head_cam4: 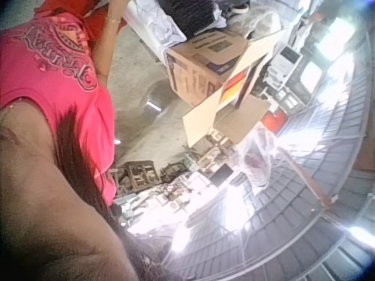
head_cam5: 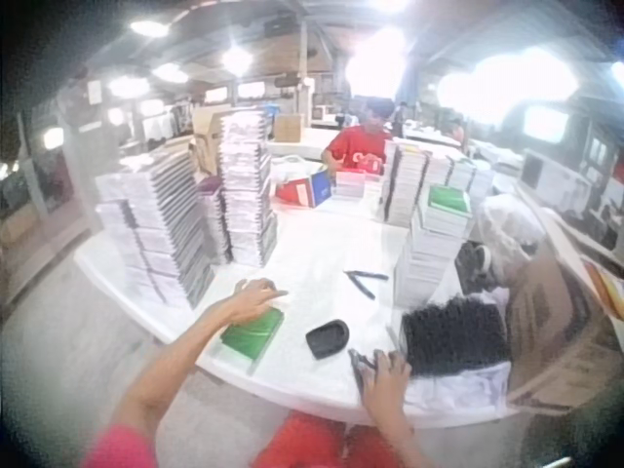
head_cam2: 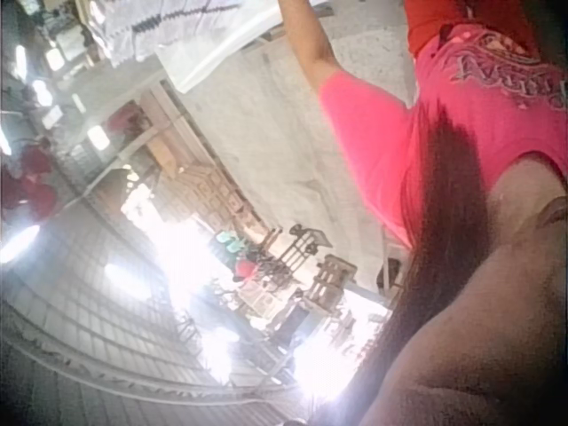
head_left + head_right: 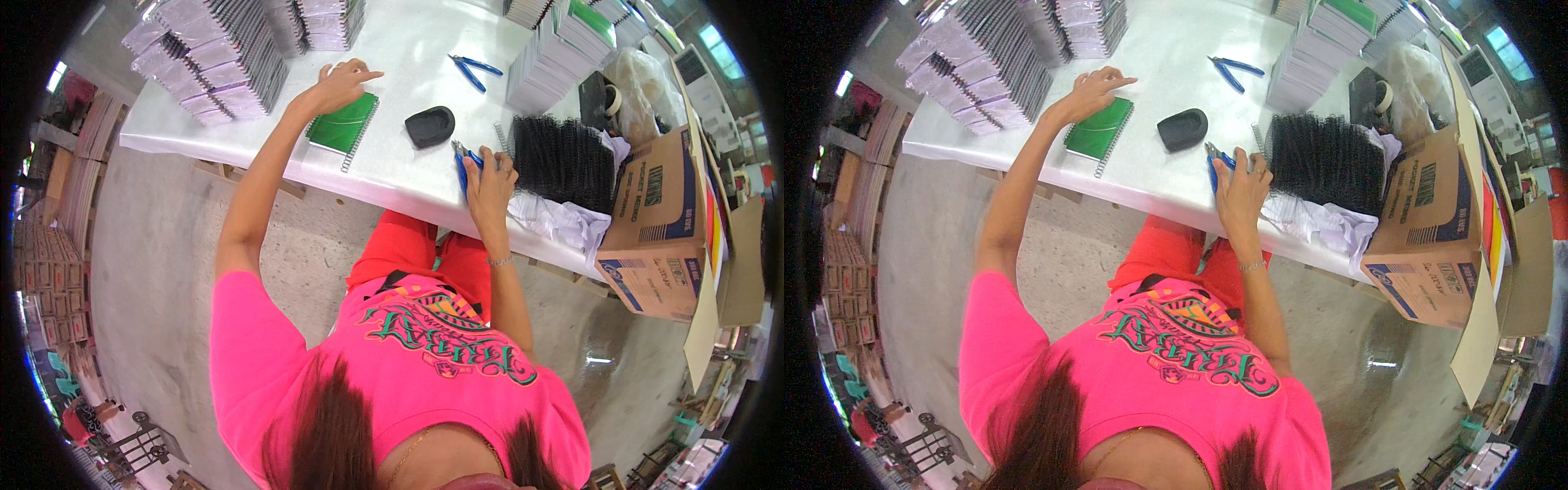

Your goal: The person assembles spiral-bound notebooks by inserting metal coils into the punched holes of green covers. They use pliers to secure the coils and place the finished notebooks into a stack. The workspace includes stacks of covers, coils, and tools on a white table.

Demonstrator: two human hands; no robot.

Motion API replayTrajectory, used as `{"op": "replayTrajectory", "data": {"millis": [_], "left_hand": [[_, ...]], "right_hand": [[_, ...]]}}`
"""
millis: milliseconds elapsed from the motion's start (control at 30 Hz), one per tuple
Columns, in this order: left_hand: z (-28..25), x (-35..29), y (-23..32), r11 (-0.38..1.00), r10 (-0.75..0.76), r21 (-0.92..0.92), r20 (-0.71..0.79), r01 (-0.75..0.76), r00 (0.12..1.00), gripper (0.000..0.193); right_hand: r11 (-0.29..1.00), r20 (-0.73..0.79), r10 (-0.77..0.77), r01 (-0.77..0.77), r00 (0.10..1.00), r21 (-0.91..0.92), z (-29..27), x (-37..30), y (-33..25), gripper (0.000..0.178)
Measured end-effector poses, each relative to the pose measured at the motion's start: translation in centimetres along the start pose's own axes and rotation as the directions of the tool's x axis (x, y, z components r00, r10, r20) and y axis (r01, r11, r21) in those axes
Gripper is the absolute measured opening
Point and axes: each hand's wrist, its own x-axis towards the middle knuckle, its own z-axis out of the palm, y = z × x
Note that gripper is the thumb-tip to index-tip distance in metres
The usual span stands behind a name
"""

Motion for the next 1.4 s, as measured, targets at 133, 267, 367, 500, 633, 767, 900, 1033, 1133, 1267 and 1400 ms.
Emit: {"op": "replayTrajectory", "data": {"millis": [133, 267, 367, 500, 633, 767, 900, 1033, 1133, 1267, 1400], "left_hand": [[-2.1, -4.8, 0.2, 0.985, 0.009, -0.172, 0.126, 0.013, 0.992, 0.058], [-0.9, -8.5, -0.7, 0.955, 0.071, -0.294, 0.120, -0.033, 0.990, 0.079], [-0.3, -9.1, -1.2, 0.890, -0.021, -0.449, 0.133, 0.079, 0.991, 0.083], [0.2, -9.1, -2.1, 0.897, -0.083, -0.427, 0.092, 0.115, 0.992, 0.078], [0.3, -9.2, -2.2, 0.895, -0.099, -0.431, 0.055, 0.113, 0.994, 0.074], [0.6, -9.4, -2.7, 0.901, -0.083, -0.425, 0.032, 0.089, 0.996, 0.072], [0.7, -9.7, -2.8, 0.927, -0.074, -0.367, 0.012, 0.073, 0.997, 0.070], [0.3, -10.7, -3.5, 0.941, -0.090, -0.324, 0.019, 0.092, 0.996, 0.069], [0.2, -11.4, -4.0, 0.944, -0.077, -0.322, 0.001, 0.073, 0.997, 0.068], [-0.1, -11.6, -4.0, 0.943, -0.041, -0.330, -0.019, 0.033, 0.999, 0.067], [-0.1, -11.5, -3.7, 0.937, -0.108, -0.329, 0.056, 0.121, 0.993, 0.076]], "right_hand": [[1.000, -0.028, -0.016, 0.016, 0.999, -0.002, -0.1, -0.2, 0.4, 0.048], [0.998, -0.047, -0.054, 0.053, 0.997, -0.037, 0.0, -0.4, 0.2, 0.044], [0.996, -0.049, -0.082, 0.080, 0.995, -0.038, 0.0, -0.5, 0.2, 0.041], [0.994, -0.072, -0.106, 0.106, 0.992, -0.007, -0.1, -0.7, 0.3, 0.036], [0.995, -0.081, -0.099, 0.099, 0.992, -0.010, -0.1, -0.6, 0.1, 0.033], [0.994, -0.081, -0.106, 0.106, 0.991, -0.010, -0.1, -0.7, 0.2, 0.032], [0.995, -0.087, -0.098, 0.098, 0.991, -0.002, 0.1, -0.7, 0.4, 0.033], [0.987, -0.094, -0.142, 0.148, 0.985, 0.068, -0.6, -0.9, -0.1, 0.041], [0.984, -0.096, -0.176, 0.179, 0.980, 0.014, -0.3, -1.2, -0.5, 0.048], [0.993, -0.112, -0.077, 0.066, 0.991, -0.096, 1.0, -1.1, -1.4, 0.054], [0.995, -0.109, -0.020, 0.008, 0.994, -0.101, 2.1, -0.2, -1.7, 0.057]]}}
